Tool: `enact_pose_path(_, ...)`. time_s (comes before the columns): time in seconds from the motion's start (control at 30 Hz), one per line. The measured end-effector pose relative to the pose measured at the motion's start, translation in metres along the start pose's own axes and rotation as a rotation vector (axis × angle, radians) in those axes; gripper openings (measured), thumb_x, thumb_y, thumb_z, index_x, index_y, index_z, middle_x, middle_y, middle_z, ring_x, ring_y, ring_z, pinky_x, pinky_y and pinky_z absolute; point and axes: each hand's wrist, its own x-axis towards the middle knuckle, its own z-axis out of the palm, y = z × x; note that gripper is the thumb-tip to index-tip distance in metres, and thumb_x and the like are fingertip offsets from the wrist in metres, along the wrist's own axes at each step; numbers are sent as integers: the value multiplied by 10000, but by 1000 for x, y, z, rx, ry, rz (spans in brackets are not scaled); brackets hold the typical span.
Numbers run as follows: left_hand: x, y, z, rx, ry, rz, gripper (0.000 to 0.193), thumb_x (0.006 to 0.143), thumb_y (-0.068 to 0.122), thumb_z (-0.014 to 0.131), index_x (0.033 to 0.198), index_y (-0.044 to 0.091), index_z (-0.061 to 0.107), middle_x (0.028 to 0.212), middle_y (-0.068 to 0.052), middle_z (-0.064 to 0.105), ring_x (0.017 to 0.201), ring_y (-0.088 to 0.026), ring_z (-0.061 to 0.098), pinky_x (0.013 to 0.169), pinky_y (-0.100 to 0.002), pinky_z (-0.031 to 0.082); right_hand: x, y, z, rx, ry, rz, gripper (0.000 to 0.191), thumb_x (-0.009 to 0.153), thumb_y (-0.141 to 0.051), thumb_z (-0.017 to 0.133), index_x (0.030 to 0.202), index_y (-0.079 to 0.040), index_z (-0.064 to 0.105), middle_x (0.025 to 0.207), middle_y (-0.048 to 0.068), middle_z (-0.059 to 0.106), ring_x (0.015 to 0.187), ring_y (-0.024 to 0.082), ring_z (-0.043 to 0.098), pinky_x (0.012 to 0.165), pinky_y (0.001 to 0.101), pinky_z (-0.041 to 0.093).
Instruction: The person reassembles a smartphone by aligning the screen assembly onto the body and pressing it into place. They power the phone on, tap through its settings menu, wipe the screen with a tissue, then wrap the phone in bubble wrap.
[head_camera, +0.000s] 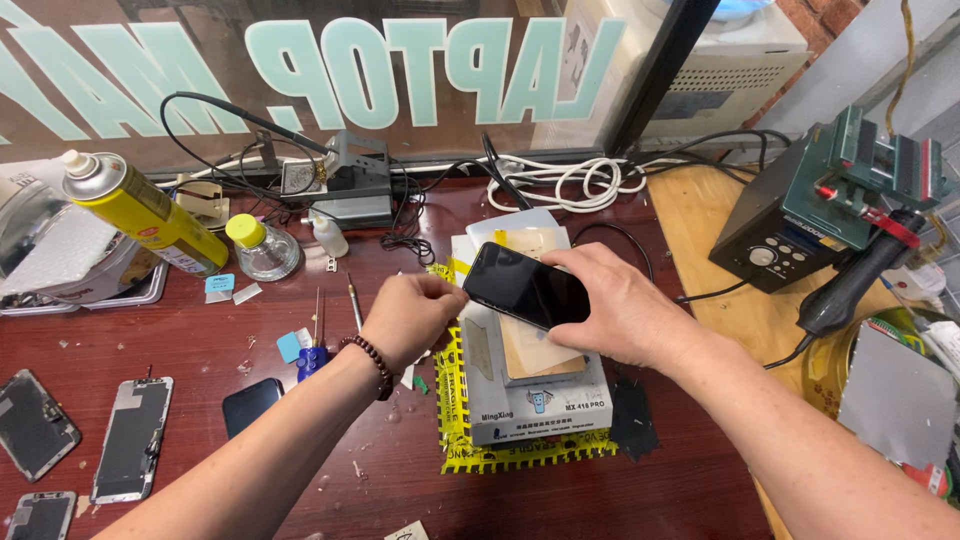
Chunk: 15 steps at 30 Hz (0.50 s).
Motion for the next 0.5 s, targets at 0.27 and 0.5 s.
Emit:
enact_pose_path(0.27,30,2,-13,-103,68,126,617,812,58,682,1414,64,547,1176,-104,708,955,-181,709,751,-338,620,2,0,-12,89,-38,114,525,722,-267,810,1203,-92,693,1058,131,765,1022,257,728,906,374,557)
enact_pose_path(0.5,58,15,-16,-117,-67,248,640,803,19,615,1430,100,510,1276,-30,648,970,-161,679,757,-323,595,11,14,-19,284,-64,326,357,830,-276,700,1139,-116,778,937,86,811,833,138,712,774,302,565)
